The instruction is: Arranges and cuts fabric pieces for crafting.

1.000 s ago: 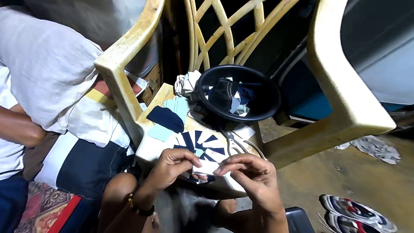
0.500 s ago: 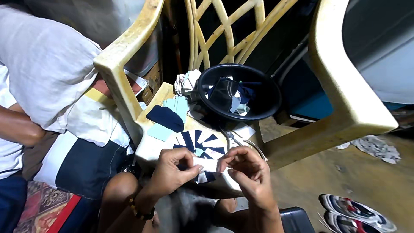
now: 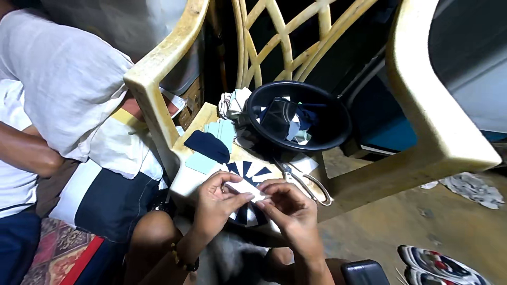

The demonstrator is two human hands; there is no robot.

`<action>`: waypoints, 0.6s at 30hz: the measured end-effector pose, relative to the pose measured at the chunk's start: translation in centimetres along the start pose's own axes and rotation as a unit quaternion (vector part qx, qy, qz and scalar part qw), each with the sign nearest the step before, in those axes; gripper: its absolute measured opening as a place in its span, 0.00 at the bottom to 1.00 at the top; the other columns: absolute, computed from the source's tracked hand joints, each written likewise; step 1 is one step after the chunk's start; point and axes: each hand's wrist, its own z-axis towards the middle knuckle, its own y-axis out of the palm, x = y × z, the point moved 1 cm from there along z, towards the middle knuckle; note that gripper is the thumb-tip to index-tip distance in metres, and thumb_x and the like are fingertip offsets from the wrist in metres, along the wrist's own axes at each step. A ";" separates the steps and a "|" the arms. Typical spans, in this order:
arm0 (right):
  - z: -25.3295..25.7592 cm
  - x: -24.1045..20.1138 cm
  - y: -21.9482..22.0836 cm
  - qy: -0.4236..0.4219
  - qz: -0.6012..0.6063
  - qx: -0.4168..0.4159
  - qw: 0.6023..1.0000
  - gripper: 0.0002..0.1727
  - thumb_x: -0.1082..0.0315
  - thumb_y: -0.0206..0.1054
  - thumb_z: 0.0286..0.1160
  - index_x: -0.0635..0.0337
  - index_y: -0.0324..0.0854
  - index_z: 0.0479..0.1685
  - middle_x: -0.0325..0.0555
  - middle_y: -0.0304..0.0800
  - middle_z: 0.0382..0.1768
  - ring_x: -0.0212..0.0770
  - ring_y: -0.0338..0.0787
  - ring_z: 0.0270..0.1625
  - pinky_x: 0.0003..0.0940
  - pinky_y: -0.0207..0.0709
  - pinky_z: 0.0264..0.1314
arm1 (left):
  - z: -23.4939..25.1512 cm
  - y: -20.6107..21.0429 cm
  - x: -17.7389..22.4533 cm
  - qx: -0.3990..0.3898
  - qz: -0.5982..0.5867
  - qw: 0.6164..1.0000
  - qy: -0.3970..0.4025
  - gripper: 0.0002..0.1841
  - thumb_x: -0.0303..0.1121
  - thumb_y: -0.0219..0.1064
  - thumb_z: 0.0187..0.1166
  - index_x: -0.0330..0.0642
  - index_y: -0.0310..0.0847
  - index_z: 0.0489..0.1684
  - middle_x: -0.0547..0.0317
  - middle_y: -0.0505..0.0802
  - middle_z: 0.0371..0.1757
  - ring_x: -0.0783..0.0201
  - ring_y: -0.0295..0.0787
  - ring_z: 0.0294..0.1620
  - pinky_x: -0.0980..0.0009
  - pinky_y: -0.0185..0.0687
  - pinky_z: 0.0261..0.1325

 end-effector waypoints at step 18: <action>-0.2 0.7 0.7 0.007 -0.039 0.015 0.999 0.11 0.82 0.75 0.57 0.62 0.91 0.38 0.35 0.93 0.45 0.24 0.91 0.45 0.20 0.88 0.50 | -0.2 0.5 0.0 0.040 -0.035 0.994 -0.096 0.19 0.08 0.76 0.55 0.32 0.83 0.45 0.64 0.94 0.34 0.75 0.89 0.23 0.78 0.91 0.33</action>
